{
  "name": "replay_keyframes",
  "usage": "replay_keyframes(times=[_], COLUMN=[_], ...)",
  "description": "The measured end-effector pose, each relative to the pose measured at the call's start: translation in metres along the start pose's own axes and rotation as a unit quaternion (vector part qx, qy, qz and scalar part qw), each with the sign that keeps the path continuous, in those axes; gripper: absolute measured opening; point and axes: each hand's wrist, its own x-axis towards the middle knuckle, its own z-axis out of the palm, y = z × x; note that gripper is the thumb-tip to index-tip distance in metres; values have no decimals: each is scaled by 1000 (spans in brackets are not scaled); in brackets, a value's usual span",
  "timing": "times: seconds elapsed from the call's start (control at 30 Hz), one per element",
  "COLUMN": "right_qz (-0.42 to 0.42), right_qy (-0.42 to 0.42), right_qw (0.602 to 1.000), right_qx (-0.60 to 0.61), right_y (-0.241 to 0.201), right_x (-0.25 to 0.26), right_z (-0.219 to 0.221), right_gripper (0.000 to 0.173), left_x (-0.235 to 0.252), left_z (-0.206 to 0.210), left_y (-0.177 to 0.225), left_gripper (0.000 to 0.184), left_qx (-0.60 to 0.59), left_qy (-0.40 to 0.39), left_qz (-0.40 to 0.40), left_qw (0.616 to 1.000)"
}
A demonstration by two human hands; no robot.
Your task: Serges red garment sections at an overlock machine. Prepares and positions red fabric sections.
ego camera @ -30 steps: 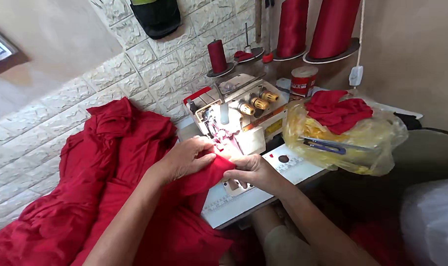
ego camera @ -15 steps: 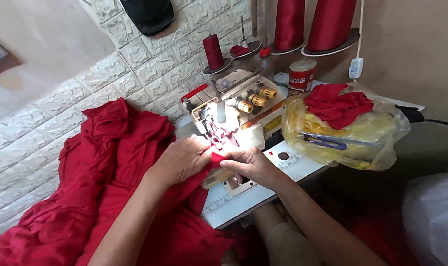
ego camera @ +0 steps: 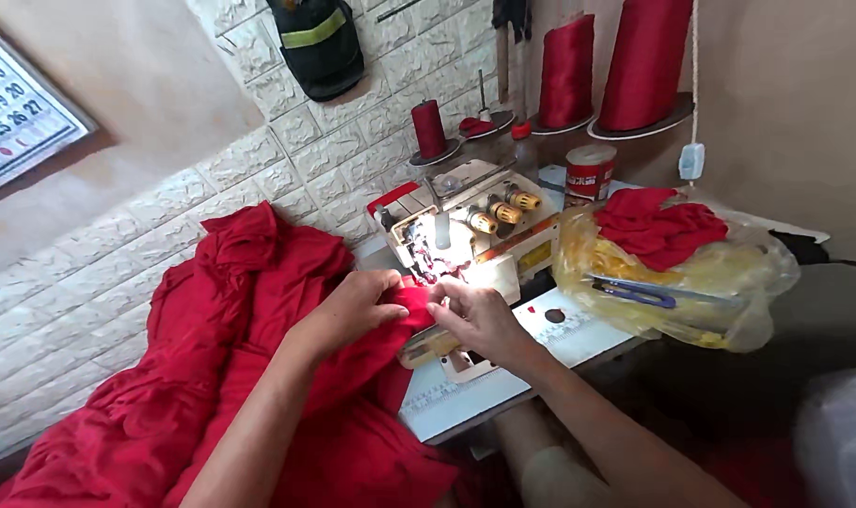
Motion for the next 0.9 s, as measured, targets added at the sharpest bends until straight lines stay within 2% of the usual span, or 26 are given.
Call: replay_keyframes(times=[0.07, 0.13, 0.27, 0.33, 0.5, 0.57, 0.67, 0.73, 0.83, 0.9], right_qz=[30, 49, 96, 104, 71, 75, 96, 89, 80, 87], right_qy=[-45, -70, -30, -23, -40, -19, -10, -53, -173, -193], right_qw=[998, 996, 984, 978, 997, 997, 991, 977, 912, 889], right_qx=[-9, 14, 149, 177, 11, 17, 92, 187, 364, 406], right_y=[-7, -13, -21, -19, -4, 2, 9, 10, 8, 11], right_x=[4, 9, 18, 20, 18, 16, 16, 13, 4, -4], right_z=[-6, -8, -6, -8, -14, -13, -10, -13, -24, -25], right_gripper=[36, 37, 13, 8, 17, 16, 20, 19, 11, 10], left_x=[0, 2, 4, 4, 3, 3, 4, 4, 5, 9], left_z=[0, 0, -3, -5, -5, -3, 1, 5, 14, 16], left_y=[3, 8, 10, 9, 8, 7, 7, 9, 19, 16], left_gripper=[16, 16, 24, 29, 23, 29, 27, 25, 29, 32], left_qx=[0, -1, -14, -8, 43, 58, 72, 62, 36, 47], left_qy=[0, -5, -23, -20, 48, 81, 101, 101, 43, -2], left_qz=[8, 16, 7, 2, 39, 52, 91, 141, 183, 175], left_qw=[1000, 1000, 1000, 1000, 997, 994, 988, 983, 982, 984])
